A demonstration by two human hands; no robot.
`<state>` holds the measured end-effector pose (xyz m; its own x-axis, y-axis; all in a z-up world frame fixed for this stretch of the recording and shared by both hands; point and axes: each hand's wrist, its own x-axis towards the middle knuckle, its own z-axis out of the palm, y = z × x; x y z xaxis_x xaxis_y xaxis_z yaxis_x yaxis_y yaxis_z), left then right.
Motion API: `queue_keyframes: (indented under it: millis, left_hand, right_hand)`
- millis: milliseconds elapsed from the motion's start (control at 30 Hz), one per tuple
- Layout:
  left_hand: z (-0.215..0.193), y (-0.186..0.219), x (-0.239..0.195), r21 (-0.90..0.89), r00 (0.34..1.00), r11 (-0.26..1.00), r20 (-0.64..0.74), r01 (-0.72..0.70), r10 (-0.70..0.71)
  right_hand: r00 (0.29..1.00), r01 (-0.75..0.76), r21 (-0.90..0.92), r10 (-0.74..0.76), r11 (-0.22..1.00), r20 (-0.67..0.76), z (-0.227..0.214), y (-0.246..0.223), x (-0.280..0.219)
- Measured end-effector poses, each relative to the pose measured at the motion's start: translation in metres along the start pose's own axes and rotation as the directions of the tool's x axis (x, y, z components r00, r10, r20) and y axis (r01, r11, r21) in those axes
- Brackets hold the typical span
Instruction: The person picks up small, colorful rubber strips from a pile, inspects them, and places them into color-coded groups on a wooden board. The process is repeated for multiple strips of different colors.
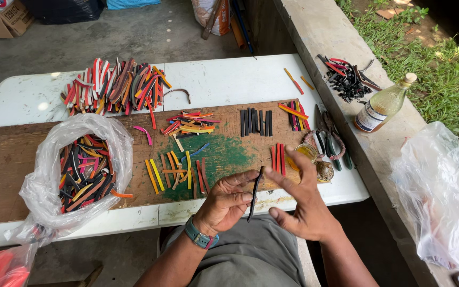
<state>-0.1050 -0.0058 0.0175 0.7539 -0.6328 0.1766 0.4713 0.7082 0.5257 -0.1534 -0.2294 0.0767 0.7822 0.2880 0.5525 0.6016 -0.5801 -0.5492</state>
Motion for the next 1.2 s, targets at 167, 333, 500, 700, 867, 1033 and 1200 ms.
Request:
queue_keyframes:
  millis: [167, 333, 500, 700, 867, 1033, 1200]
  left_hand:
    - [-0.003, -0.001, 0.0, 0.026, 0.999, 1.0, -0.031, -0.008, 0.009]
    - [-0.004, 0.006, 0.001, 0.047, 0.999, 0.999, -0.046, -0.016, 0.018]
    - [-0.007, 0.004, 0.0, 0.076, 0.998, 0.996, -0.038, -0.039, 0.042]
    - [-0.007, 0.006, -0.002, 0.101, 0.996, 0.992, -0.041, -0.074, 0.078]
    - [0.004, 0.011, 0.001, 0.096, 0.995, 0.99, 0.011, -0.099, 0.098]
    - [0.016, 0.016, 0.003, 0.074, 0.994, 0.992, 0.049, -0.1, 0.096]
    - [0.025, 0.02, 0.002, 0.117, 0.991, 0.986, 0.064, -0.121, 0.114]
  right_hand:
    - [0.999, 0.044, -0.111, -0.044, 0.993, -0.004, -0.001, -0.007, -0.003]
    - [0.995, 0.095, -0.101, -0.091, 0.99, 0.044, -0.003, -0.015, -0.002]
    - [0.994, 0.105, -0.105, -0.102, 0.989, 0.032, -0.002, -0.017, -0.011]
    - [1.0, -0.011, 0.146, 0.007, 0.989, 0.028, 0.003, -0.018, -0.015]
    - [0.999, 0.028, 0.121, -0.032, 0.992, 0.03, 0.013, -0.021, -0.012]
    - [0.999, 0.037, 0.014, -0.036, 0.999, -0.033, 0.012, -0.027, -0.009]
    - [0.986, 0.143, -0.2, -0.157, 0.969, -0.059, 0.007, -0.035, -0.004]
